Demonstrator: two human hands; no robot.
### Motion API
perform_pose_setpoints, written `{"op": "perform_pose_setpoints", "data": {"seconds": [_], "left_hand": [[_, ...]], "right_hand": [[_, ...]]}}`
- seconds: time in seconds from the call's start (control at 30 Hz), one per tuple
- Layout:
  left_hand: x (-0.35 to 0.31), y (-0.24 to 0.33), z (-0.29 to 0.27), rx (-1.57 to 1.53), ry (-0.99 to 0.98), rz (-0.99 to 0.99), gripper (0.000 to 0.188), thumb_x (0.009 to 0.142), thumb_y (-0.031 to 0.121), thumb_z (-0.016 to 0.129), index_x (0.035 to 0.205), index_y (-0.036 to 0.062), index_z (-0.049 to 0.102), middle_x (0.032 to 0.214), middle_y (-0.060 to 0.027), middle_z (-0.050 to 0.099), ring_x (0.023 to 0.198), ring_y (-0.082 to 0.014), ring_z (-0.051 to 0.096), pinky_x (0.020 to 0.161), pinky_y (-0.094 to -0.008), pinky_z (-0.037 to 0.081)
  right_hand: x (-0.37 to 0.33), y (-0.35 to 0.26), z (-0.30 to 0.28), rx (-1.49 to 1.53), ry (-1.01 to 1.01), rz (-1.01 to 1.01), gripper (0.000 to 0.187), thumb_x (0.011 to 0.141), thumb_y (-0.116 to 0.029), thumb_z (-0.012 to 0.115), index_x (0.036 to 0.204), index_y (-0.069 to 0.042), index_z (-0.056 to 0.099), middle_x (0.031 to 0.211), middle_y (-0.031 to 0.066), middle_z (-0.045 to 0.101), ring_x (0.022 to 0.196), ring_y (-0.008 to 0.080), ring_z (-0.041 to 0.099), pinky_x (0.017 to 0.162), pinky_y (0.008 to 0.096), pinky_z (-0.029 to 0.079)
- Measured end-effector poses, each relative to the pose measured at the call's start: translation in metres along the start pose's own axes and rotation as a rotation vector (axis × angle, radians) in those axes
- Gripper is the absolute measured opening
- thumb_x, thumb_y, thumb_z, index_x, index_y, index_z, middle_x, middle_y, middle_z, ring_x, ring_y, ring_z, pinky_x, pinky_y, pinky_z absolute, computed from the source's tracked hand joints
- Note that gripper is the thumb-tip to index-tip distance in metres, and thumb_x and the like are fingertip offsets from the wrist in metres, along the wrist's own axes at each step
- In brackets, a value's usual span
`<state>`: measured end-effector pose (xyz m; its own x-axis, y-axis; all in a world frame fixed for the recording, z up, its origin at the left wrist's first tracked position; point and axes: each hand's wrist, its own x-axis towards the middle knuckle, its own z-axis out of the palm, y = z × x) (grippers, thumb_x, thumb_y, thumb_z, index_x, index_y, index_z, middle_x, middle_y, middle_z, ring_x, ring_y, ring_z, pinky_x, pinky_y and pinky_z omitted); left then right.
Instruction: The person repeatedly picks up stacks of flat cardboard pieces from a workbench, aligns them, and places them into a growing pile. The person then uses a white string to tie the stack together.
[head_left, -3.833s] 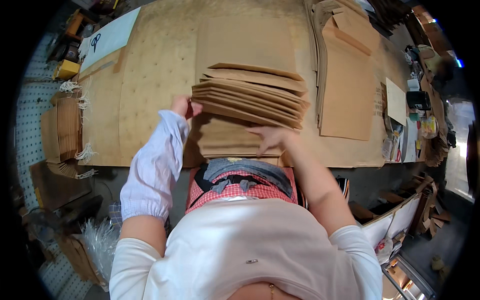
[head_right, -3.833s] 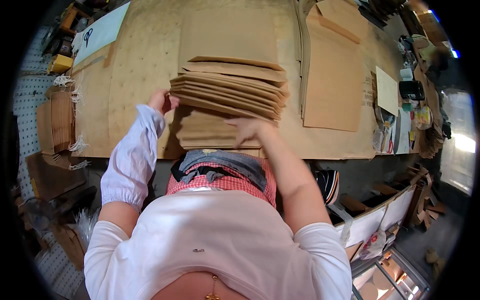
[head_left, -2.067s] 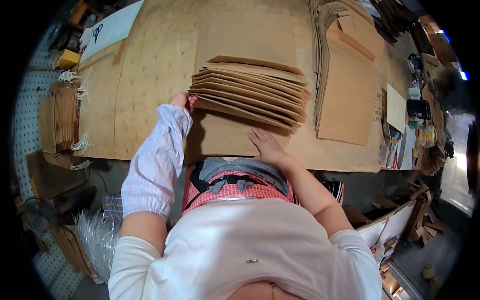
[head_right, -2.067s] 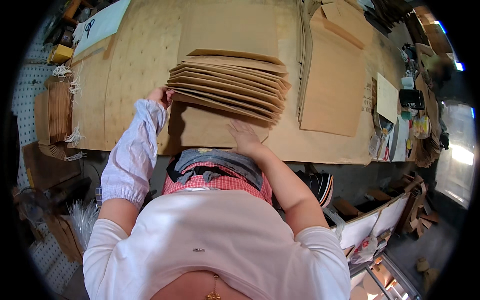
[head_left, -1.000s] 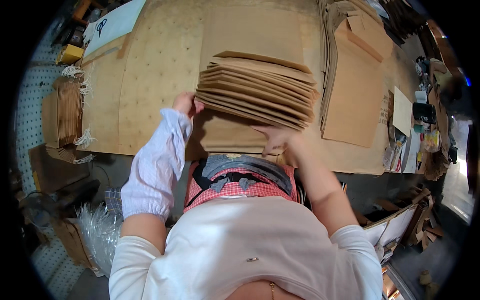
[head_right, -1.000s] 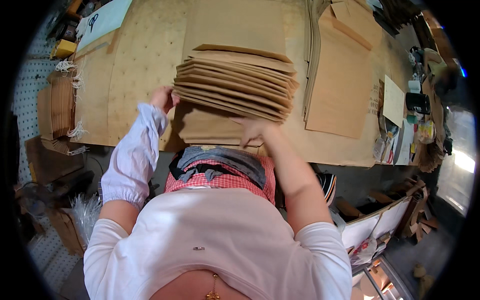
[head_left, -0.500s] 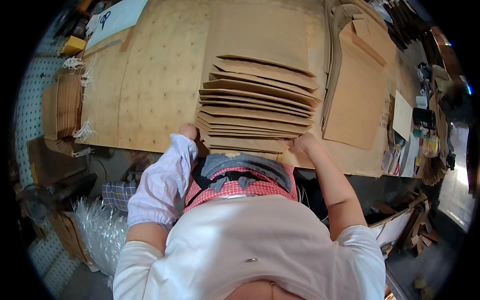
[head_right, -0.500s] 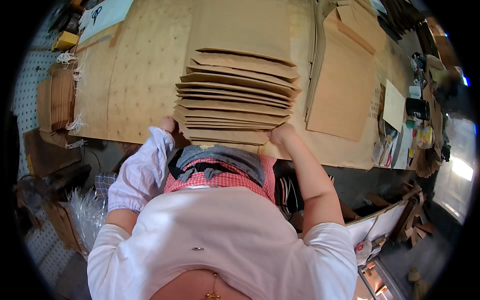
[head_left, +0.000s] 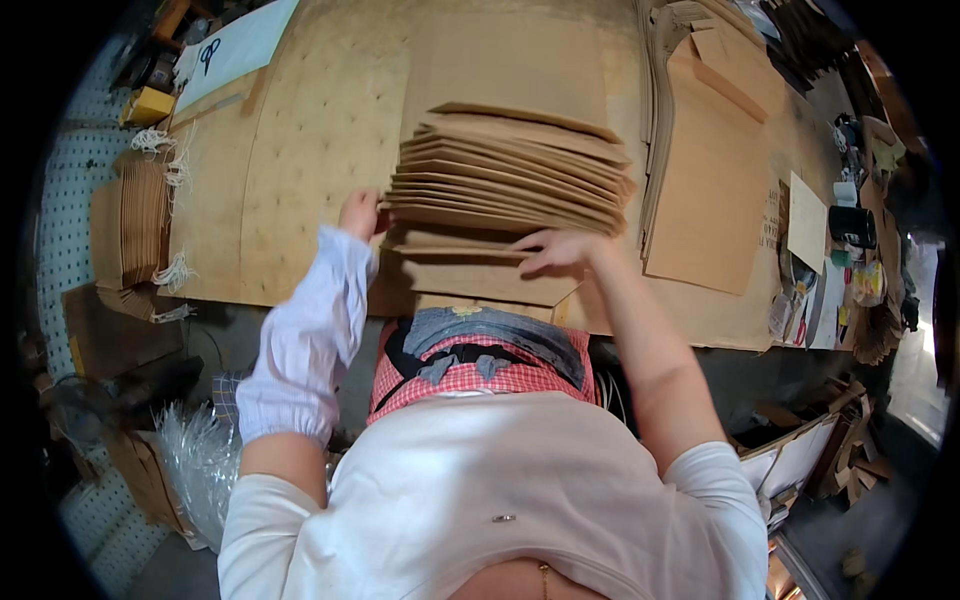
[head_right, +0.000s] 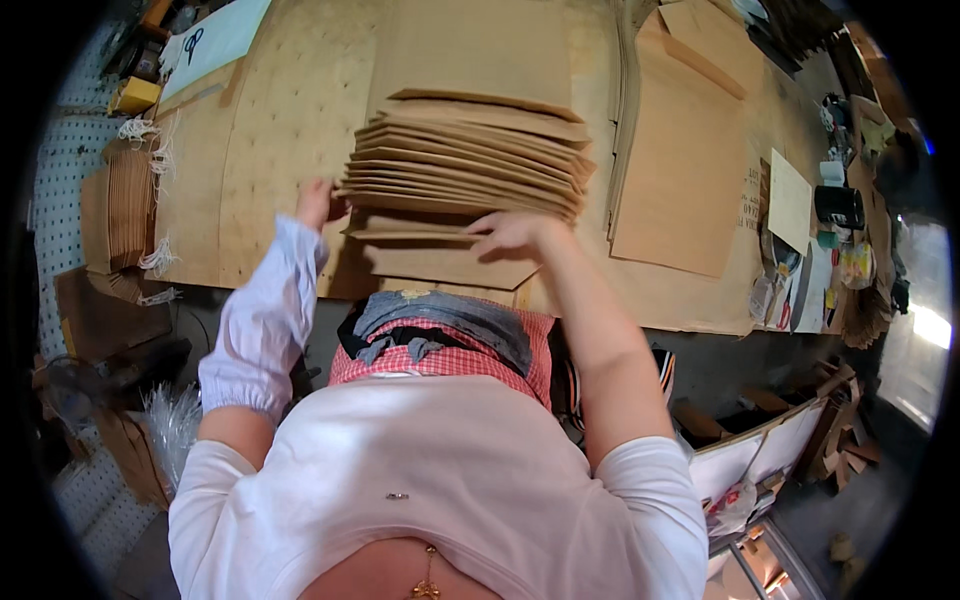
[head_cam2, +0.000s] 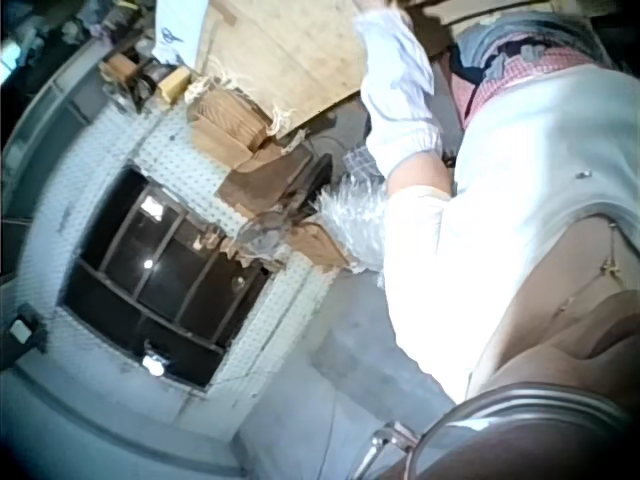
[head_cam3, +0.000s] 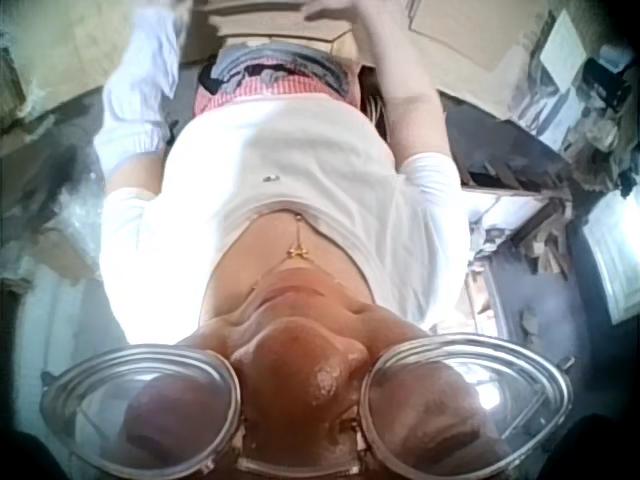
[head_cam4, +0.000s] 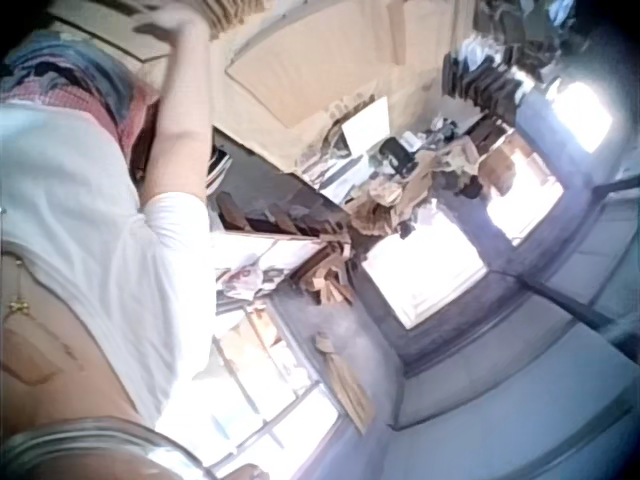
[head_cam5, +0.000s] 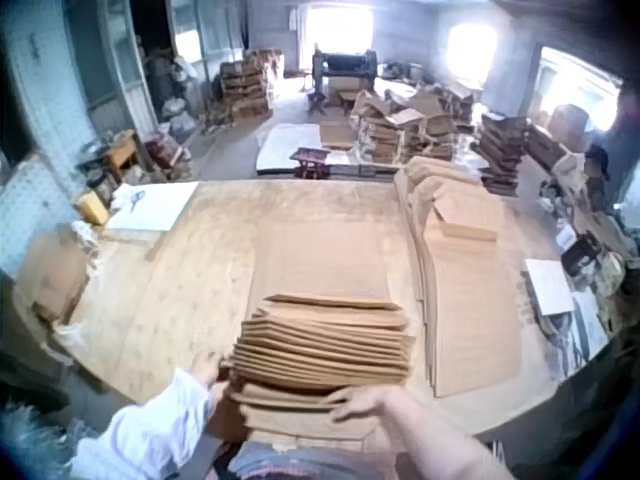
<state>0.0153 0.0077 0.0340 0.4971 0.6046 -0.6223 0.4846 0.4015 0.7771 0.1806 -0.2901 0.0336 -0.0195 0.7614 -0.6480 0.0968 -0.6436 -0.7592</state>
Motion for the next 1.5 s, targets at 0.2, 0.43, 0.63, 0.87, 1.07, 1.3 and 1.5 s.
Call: {"op": "perform_pose_setpoints", "data": {"seconds": [0.2, 0.43, 0.63, 0.87, 1.07, 1.3, 1.5], "left_hand": [[-0.015, -0.106, -0.039, 0.088, -0.201, -0.103, 0.021, 0.086, 0.027, 0.055, 0.082, 0.0059, 0.056, 0.071, -0.0007, 0.055, 0.06, -0.0113, 0.049, 0.057, -0.0302, 0.048], [0.011, -0.124, -0.032, 0.718, -0.01, 0.001, 0.022, 0.087, 0.016, 0.048, 0.071, 0.0035, 0.057, 0.06, -0.0075, 0.056, 0.049, -0.019, 0.054, 0.044, -0.0324, 0.047], [-0.001, -0.016, -0.003, 0.134, -0.043, -0.183, 0.022, 0.087, 0.013, 0.036, 0.088, -0.0007, 0.054, 0.058, -0.0104, 0.054, 0.046, -0.0182, 0.053, 0.037, -0.0298, 0.04], [0.029, 0.039, 0.02, -0.348, -0.154, -0.206, 0.015, 0.084, 0.012, 0.039, 0.076, 0.005, 0.049, 0.058, -0.005, 0.05, 0.046, -0.0138, 0.047, 0.041, -0.0237, 0.039], [0.021, -0.074, -0.048, 0.289, -0.01, 0.269, 0.01, 0.084, 0.014, 0.049, 0.084, 0.0049, 0.054, 0.071, -0.0066, 0.059, 0.058, -0.0149, 0.054, 0.053, -0.0245, 0.042], [0.004, -0.117, -0.009, 0.121, -0.111, -0.158, 0.013, 0.083, 0.016, 0.056, 0.083, 0.0041, 0.061, 0.07, -0.0052, 0.061, 0.059, -0.0171, 0.057, 0.051, -0.0318, 0.045], [0.049, -0.166, -0.054, 0.874, -0.028, 0.167, 0.015, 0.081, 0.012, 0.053, 0.076, 0.0016, 0.062, 0.068, -0.0094, 0.062, 0.057, -0.0208, 0.059, 0.047, -0.0347, 0.046]], "right_hand": [[0.012, 0.009, -0.018, -0.341, 0.023, 0.08, 0.035, 0.084, -0.035, 0.055, 0.081, -0.001, 0.061, 0.067, 0.0041, 0.059, 0.065, 0.0141, 0.053, 0.061, 0.0295, 0.043], [-0.02, 0.137, 0.015, -0.79, 0.498, 0.05, 0.03, 0.075, -0.031, 0.057, 0.086, -0.003, 0.061, 0.082, 0.015, 0.063, 0.078, 0.0309, 0.058, 0.069, 0.0363, 0.045], [-0.087, 0.002, 0.057, -0.513, 0.202, 0.201, 0.029, 0.073, -0.034, 0.058, 0.079, -0.006, 0.065, 0.089, 0.0182, 0.061, 0.088, 0.0283, 0.059, 0.072, 0.0383, 0.046], [0.004, -0.002, 0.075, -0.85, 0.402, 0.051, 0.096, 0.056, -0.025, 0.073, 0.135, -0.003, 0.023, 0.136, 0.0236, 0.027, 0.125, 0.0371, 0.027, 0.103, 0.0302, 0.027], [0.011, -0.005, -0.025, -0.231, -0.054, 0.046, 0.036, 0.076, -0.029, 0.063, 0.102, -0.004, 0.058, 0.077, 0.0047, 0.06, 0.07, 0.0118, 0.052, 0.066, 0.0278, 0.043], [0.024, 0.096, 0.017, -0.668, 0.499, -0.032, 0.042, 0.08, -0.042, 0.058, 0.1, -0.004, 0.06, 0.093, 0.0125, 0.062, 0.088, 0.0253, 0.056, 0.079, 0.0349, 0.043], [-0.028, 0.089, 0.033, -0.539, 0.631, 0.349, 0.035, 0.08, -0.032, 0.053, 0.11, -0.014, 0.059, 0.113, 0.0101, 0.057, 0.106, 0.0279, 0.053, 0.089, 0.0369, 0.041]]}}
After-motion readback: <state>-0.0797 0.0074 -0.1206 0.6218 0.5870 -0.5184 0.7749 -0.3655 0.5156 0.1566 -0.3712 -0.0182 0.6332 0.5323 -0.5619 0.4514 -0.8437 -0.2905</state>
